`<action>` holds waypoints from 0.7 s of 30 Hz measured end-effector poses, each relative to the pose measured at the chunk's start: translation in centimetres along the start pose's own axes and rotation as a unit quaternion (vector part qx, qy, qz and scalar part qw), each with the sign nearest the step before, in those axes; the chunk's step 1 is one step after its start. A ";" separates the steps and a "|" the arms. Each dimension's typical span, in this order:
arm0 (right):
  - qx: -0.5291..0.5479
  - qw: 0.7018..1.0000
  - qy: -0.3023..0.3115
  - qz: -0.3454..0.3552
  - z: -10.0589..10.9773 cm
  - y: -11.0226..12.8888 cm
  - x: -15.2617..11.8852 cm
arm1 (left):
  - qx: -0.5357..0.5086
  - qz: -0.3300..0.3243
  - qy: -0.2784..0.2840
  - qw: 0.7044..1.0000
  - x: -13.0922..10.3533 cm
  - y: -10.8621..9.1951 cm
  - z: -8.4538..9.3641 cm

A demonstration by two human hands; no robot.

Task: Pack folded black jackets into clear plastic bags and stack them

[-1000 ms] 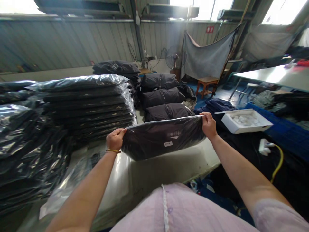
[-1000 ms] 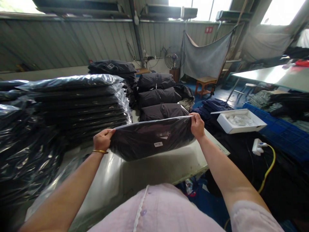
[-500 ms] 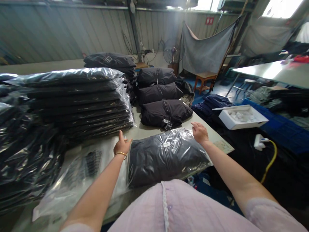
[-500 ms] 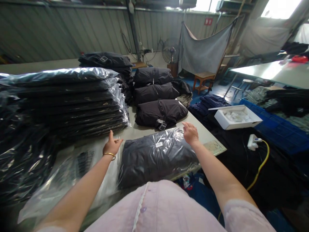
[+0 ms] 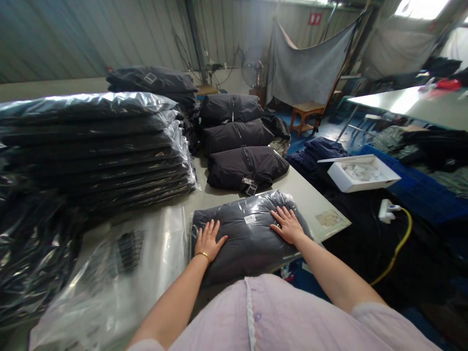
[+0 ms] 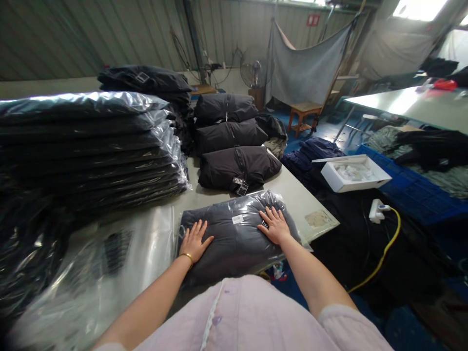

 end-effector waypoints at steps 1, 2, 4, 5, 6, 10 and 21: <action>0.001 1.000 -0.006 -0.008 -0.3 -0.1 -0.3 | 0.002 0.004 -0.002 1.000 -0.2 0.1 -0.4; 0.001 1.000 -0.011 -0.013 -0.6 -0.1 -0.6 | 0.004 0.004 -0.007 1.000 -0.4 0.2 -0.7; 0.003 1.000 -0.016 -0.018 -0.9 -0.1 -0.8 | 0.007 0.004 -0.018 1.000 -0.7 0.3 -1.1; 0.005 1.000 -0.016 -0.018 -1.0 -0.1 -0.8 | 0.007 0.004 -0.022 1.000 -0.7 0.3 -1.2; 0.006 1.000 -0.015 -0.018 -1.1 0.0 -0.8 | 0.006 0.004 -0.026 1.000 -0.8 0.3 -1.3; 0.010 1.000 -0.015 -0.020 -1.2 0.0 -0.7 | -0.003 0.003 -0.045 0.999 -1.0 0.2 -1.7; 0.016 1.000 -0.004 -0.022 -1.4 0.1 -0.6 | -0.032 0.005 -0.067 0.997 -1.1 0.2 -2.1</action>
Point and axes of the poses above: each hand's wrist, its own x-axis towards the middle knuckle, its own z-axis out of the back of the hand, y = z × x, the point moved 3 cm from there along x, towards the middle knuckle, and after that the axes turned 11 degrees about -y, right-handed, at the moved point
